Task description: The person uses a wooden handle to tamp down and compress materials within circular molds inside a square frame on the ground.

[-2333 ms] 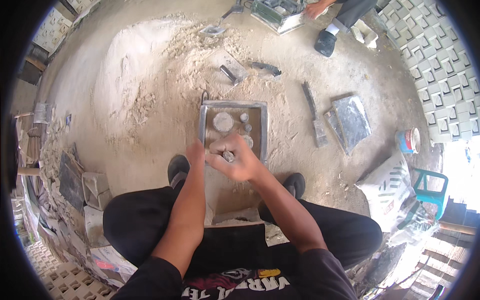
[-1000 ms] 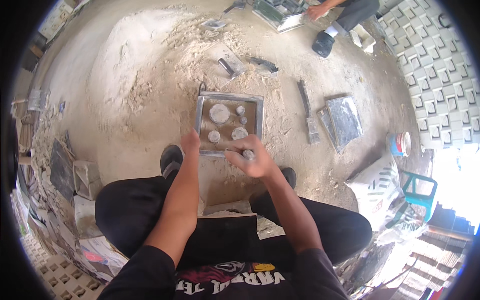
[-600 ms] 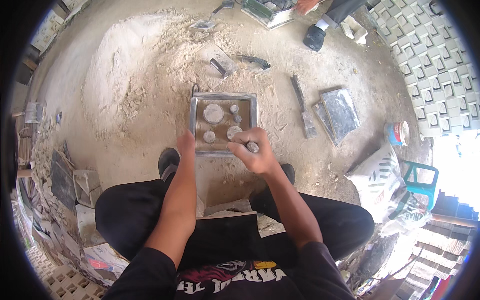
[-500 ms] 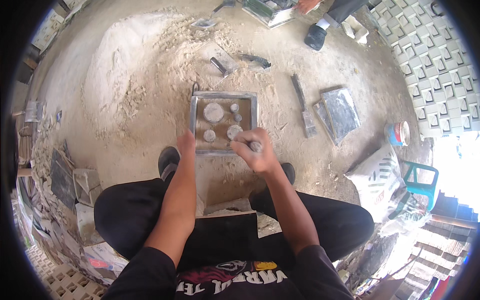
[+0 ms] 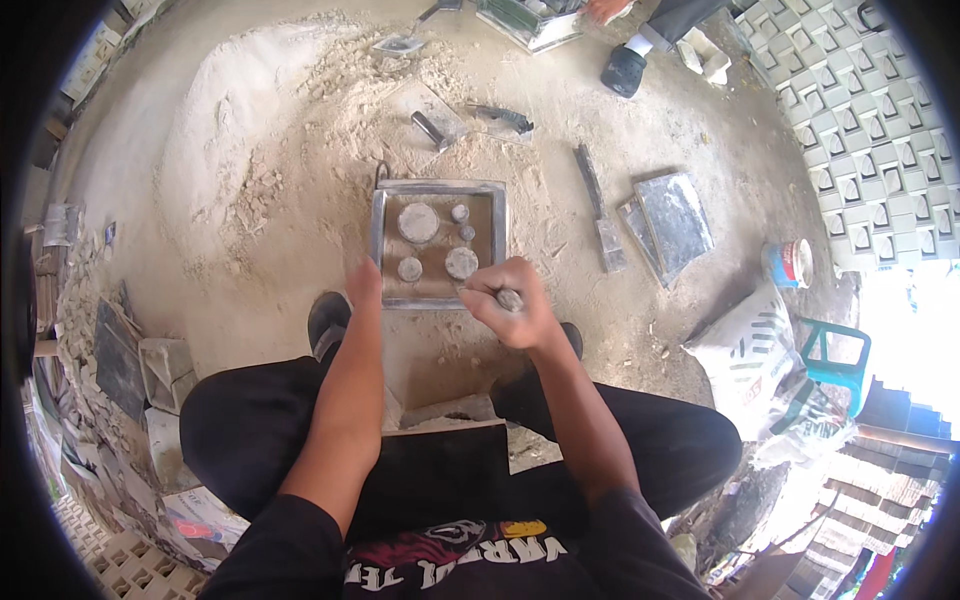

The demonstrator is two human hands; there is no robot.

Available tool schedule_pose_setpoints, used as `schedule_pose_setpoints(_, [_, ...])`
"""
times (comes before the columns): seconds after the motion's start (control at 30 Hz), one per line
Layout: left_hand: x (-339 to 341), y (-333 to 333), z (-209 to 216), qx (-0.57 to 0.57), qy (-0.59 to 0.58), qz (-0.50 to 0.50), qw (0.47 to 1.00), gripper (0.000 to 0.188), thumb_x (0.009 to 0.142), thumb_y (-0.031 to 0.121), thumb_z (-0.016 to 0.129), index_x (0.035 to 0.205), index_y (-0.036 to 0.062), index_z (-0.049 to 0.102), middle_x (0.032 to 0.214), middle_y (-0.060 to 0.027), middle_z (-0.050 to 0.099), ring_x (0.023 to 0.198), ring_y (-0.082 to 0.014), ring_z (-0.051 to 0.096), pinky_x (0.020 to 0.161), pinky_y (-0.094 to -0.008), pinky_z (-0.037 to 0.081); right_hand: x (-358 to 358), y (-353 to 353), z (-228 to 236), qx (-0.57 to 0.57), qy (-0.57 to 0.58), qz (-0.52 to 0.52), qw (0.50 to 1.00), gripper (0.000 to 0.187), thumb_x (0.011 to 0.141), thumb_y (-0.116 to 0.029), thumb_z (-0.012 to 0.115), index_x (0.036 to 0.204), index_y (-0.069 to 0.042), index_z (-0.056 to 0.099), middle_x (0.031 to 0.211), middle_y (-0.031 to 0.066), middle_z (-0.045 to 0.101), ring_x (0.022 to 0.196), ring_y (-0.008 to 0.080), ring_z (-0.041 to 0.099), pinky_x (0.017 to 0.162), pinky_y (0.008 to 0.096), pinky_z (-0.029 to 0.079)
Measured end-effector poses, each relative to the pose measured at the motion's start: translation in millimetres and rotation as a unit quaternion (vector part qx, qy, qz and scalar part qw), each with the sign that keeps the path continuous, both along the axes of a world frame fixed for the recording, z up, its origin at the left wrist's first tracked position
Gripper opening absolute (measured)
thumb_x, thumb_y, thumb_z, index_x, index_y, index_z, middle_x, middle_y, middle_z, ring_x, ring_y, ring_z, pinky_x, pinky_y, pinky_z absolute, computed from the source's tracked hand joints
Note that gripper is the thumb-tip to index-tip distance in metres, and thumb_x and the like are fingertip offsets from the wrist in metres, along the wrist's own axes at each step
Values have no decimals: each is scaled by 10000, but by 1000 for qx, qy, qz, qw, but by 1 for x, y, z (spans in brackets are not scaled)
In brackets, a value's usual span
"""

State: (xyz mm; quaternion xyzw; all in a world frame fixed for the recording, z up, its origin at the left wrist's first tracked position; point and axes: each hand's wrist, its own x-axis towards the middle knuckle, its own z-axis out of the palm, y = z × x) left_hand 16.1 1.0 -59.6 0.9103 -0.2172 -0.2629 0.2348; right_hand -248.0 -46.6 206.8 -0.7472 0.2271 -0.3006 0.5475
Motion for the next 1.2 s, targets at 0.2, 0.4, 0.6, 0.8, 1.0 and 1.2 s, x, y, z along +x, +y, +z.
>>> schedule_pose_setpoints(0.2, [18,-4,-4,16,-74,-78,994,602,907,445,390,976,-88,661,1020,-303,640,1018,-459,599,870,-504,481,17,10,17,49,-15,-147,988,256,774,7,652,563,1,507,537,5,442,525,84,436,482,271,350])
schedule_pose_setpoints(0.4, [-14,-22,34,0,84,67,994,613,885,454,428,1076,-93,629,1111,-315,608,1068,-457,579,933,-495,451,-12,-5,-19,111,-2,-158,981,208,802,-39,625,608,-8,556,588,9,495,551,83,460,500,261,362])
schedule_pose_setpoints(0.6, [-1,-12,-1,-1,60,41,997,618,883,458,434,1067,-98,631,1124,-313,604,1085,-450,572,947,-487,443,-5,6,-21,-4,-45,-193,980,124,788,-5,658,702,-13,570,699,57,583,593,88,509,536,244,415])
schedule_pose_setpoints(0.8, [7,5,0,11,36,6,999,587,893,444,426,1038,-80,648,1090,-295,624,1045,-444,591,918,-495,457,13,10,16,17,23,-87,996,176,822,-13,608,651,6,566,620,13,553,551,81,479,489,258,369])
schedule_pose_setpoints(1.0, [-11,-11,47,11,56,46,997,610,890,468,424,1020,-82,654,1078,-290,630,1041,-442,596,903,-490,466,6,14,6,35,-100,-184,977,238,797,-5,586,578,2,494,580,18,535,538,77,465,484,264,350])
schedule_pose_setpoints(1.2, [-6,-9,47,8,93,102,990,629,883,484,422,1038,-81,652,1086,-291,629,1058,-443,590,920,-478,459,7,12,14,103,-151,-126,975,231,801,2,585,585,-17,504,573,3,525,529,72,461,487,246,357])
